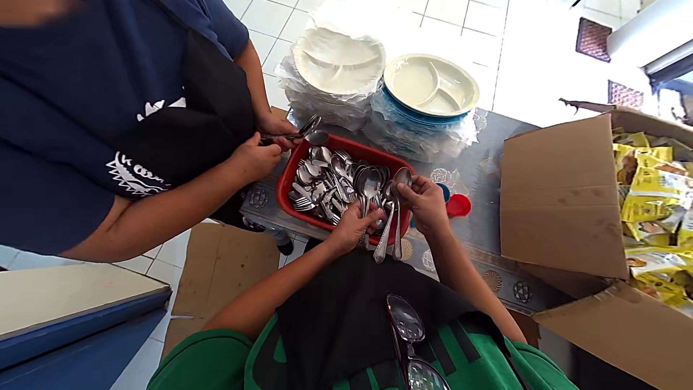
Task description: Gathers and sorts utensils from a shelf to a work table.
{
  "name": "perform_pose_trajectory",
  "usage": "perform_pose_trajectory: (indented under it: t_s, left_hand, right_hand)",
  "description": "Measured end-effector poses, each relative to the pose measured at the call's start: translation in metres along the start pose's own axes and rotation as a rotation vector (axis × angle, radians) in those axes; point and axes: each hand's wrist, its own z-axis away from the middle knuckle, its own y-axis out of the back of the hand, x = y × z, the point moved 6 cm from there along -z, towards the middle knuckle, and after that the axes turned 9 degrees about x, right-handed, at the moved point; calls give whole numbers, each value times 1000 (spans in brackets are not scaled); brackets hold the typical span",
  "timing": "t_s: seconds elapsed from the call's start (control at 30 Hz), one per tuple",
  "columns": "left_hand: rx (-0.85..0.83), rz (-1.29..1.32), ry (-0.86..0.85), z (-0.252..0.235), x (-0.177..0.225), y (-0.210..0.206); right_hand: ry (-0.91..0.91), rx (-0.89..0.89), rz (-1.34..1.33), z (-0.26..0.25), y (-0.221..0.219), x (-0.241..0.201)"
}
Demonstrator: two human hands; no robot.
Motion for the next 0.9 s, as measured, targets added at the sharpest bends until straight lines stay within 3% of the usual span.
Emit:
perform_pose_trajectory:
  t_s: [0.37,0.67,0.9]
  left_hand:
    - [-72,-113,-28,9,3,-6]
    - [-217,-192,37,19,7,-20]
    - [-24,-201,-8,19,7,-12]
  right_hand:
    - [52,-24,-140,34,2,16]
    - [-1,188,-225,31,21,9]
    - [-32,66,-189,43,6,18]
